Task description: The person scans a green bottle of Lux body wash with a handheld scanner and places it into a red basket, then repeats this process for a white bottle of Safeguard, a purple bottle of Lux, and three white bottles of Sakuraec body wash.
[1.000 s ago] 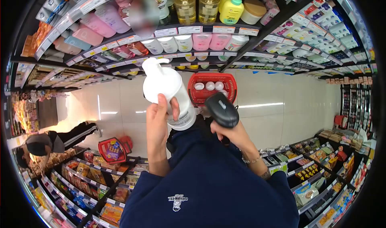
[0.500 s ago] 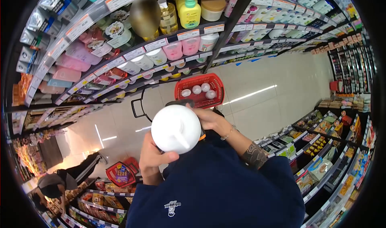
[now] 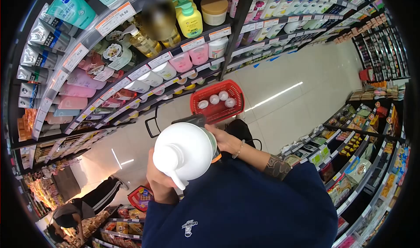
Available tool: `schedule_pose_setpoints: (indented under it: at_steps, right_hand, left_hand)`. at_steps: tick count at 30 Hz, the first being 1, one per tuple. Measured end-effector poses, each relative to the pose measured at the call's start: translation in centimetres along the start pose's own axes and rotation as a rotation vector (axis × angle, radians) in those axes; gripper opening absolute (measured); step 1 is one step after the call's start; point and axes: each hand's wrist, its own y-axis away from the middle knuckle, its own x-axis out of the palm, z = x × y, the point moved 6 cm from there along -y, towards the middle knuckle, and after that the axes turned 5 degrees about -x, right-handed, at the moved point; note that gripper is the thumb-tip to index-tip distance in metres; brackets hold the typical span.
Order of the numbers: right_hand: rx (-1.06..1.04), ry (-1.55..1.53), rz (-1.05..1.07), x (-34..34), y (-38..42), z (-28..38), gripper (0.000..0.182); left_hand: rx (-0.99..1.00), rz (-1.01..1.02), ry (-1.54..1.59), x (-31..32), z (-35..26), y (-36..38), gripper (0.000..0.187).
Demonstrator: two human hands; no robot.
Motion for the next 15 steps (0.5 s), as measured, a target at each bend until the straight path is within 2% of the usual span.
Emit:
schedule_pose_setpoints:
  at_steps: [1, 6, 9, 10, 13, 15]
  right_hand:
    - [-0.053, 0.025, -0.068, 0.9, 0.2, 0.2, 0.05]
    - [-0.281, 0.18, -0.226, 3.2, 1.8, 3.2, 0.051]
    - [-0.341, 0.221, -0.336, 2.2, 3.4, 4.8, 0.055]
    - [-0.357, 0.239, -0.309, 2.4, 3.7, 5.3, 0.056]
    - [-0.406, 0.273, -0.248, 2.0, 4.7, 6.4, 0.061]
    - [-0.437, 0.289, -0.23, 0.4, 5.3, 7.9, 0.064]
  left_hand:
    - [0.028, 0.028, -0.032, 0.0, 0.2, -0.1, 0.099]
    - [-0.081, 0.619, -0.27, 0.7, 0.7, -3.6, 0.068]
    - [-0.132, 0.517, -0.292, 2.5, 1.5, -3.9, 0.052]
    - [-0.114, 0.505, -0.477, 2.7, 1.8, -4.4, 0.049]
    - [0.258, 0.27, -0.819, 4.1, 2.3, -5.0, 0.047]
    - [0.187, 0.238, -0.769, 4.6, 4.7, -5.7, 0.045]
